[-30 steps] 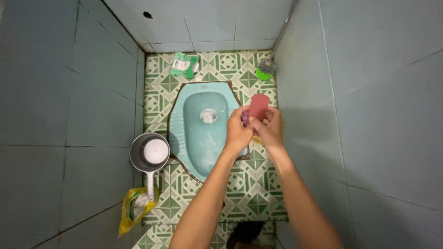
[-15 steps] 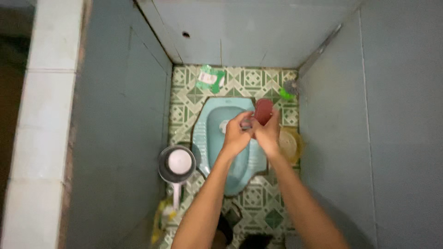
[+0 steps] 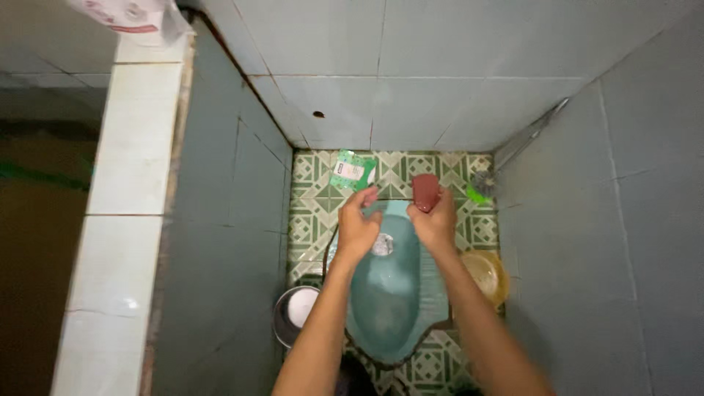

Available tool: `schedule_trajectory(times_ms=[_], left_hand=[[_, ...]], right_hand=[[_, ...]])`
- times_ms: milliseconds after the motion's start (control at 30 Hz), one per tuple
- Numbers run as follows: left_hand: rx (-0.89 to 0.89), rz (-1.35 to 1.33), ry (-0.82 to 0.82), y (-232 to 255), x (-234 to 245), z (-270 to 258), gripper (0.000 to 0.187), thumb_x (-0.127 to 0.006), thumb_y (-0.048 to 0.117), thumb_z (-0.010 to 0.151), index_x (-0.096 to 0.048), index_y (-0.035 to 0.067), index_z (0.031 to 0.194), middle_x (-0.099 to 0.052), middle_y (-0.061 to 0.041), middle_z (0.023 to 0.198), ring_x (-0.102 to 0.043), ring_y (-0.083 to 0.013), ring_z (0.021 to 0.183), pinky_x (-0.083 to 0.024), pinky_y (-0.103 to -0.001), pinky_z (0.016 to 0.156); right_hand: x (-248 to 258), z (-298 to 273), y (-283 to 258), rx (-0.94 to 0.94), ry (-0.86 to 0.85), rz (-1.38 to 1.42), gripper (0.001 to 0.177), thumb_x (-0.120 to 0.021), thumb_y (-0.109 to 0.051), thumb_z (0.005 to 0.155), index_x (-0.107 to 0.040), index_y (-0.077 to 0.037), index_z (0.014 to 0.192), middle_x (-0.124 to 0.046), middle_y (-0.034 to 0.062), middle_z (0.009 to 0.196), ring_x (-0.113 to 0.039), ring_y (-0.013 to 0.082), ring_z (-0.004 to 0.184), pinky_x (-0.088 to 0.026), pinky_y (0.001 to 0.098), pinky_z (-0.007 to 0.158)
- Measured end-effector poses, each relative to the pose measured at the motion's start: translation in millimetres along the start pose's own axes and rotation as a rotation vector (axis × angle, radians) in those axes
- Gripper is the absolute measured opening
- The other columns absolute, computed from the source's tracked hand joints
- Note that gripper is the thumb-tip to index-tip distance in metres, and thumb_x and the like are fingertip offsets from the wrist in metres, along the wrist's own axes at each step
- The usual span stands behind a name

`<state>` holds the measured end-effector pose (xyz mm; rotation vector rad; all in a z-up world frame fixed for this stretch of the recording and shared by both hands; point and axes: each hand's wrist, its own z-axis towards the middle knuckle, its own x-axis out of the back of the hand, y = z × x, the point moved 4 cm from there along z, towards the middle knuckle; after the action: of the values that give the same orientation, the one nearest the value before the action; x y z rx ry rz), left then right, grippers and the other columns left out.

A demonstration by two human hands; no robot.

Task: The person scrubs the interior and rim of a light blue squat toilet using a pink sponge. They repeatedly dip the sponge into a yellow bucket of soapy water and wipe the bowl surfaces.

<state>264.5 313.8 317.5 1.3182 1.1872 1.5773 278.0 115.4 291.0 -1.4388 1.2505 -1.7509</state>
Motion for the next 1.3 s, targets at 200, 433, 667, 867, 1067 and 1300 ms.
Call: schedule_trajectory(times_ms=[200, 433, 667, 867, 1067, 1300], left_hand=[[0.029, 0.084, 0.018, -67.8, -46.6, -14.2, 0.051, -0.068, -0.005, 0.074, -0.068, 0.004, 0.124, -0.074, -0.015, 0.112, -0.069, -0.0291, 0.105, -0.053, -0.038, 0.094], [-0.046, 0.286, 0.078, -158.1, -85.1, -26.3, 0.046, -0.073, -0.001, 0.075, -0.067, 0.005, 0.119, -0.071, -0.015, 0.111, -0.065, -0.0353, 0.109, -0.047, -0.045, 0.101], [-0.059, 0.243, 0.047, -217.4, -140.0, -40.0, 0.045, -0.070, 0.001, 0.077, -0.069, 0.008, 0.122, -0.070, -0.013, 0.116, -0.061, -0.0361, 0.112, -0.046, -0.044, 0.102], [-0.053, 0.208, -0.012, -232.6, -158.0, -71.9, 0.048, -0.067, 0.000, 0.076, -0.067, 0.007, 0.124, -0.071, -0.013, 0.116, -0.062, -0.0357, 0.112, -0.047, -0.045, 0.102], [-0.137, 0.378, -0.160, -227.3, -163.8, -102.7, 0.052, -0.065, -0.001, 0.076, -0.067, 0.006, 0.127, -0.067, -0.019, 0.122, -0.060, -0.0395, 0.115, -0.045, -0.048, 0.103], [-0.307, 0.538, -0.224, -231.4, -159.5, -119.2, 0.066, -0.069, 0.002, 0.072, -0.057, 0.005, 0.137, -0.056, -0.020, 0.142, -0.050, -0.0383, 0.133, -0.037, -0.049, 0.112]], right_hand=[[2.9, 7.6, 78.6, 0.051, 0.071, -0.376, 0.058, -0.083, -0.021, 0.063, -0.063, 0.000, 0.114, -0.063, 0.0265, 0.108, -0.060, 0.0468, 0.103, -0.048, 0.0537, 0.090], [-33.2, 27.5, 176.8, 0.240, -0.106, -0.453, 0.053, -0.083, -0.025, 0.071, -0.067, 0.000, 0.115, -0.066, 0.0256, 0.111, -0.058, 0.0461, 0.108, -0.047, 0.0537, 0.096], [-55.8, 42.2, 261.4, 0.124, -0.220, -0.487, 0.050, -0.081, -0.026, 0.077, -0.064, 0.000, 0.117, -0.063, 0.0263, 0.116, -0.058, 0.0456, 0.112, -0.048, 0.0521, 0.097], [-54.9, -18.2, 296.9, 0.230, 0.001, -0.361, 0.075, -0.077, -0.014, 0.081, -0.046, -0.002, 0.147, -0.057, 0.0314, 0.117, -0.054, 0.0514, 0.108, -0.045, 0.0568, 0.095], [-40.3, -54.3, 311.0, 0.338, -0.001, -0.455, 0.073, -0.069, -0.008, 0.085, -0.045, -0.012, 0.153, -0.056, 0.0274, 0.116, -0.053, 0.0477, 0.103, -0.043, 0.0581, 0.093], [-49.7, -51.1, 315.3, 0.403, 0.096, -0.514, 0.058, -0.066, -0.009, 0.094, -0.051, -0.011, 0.150, -0.051, 0.0288, 0.122, -0.049, 0.0483, 0.109, -0.043, 0.0577, 0.095]])
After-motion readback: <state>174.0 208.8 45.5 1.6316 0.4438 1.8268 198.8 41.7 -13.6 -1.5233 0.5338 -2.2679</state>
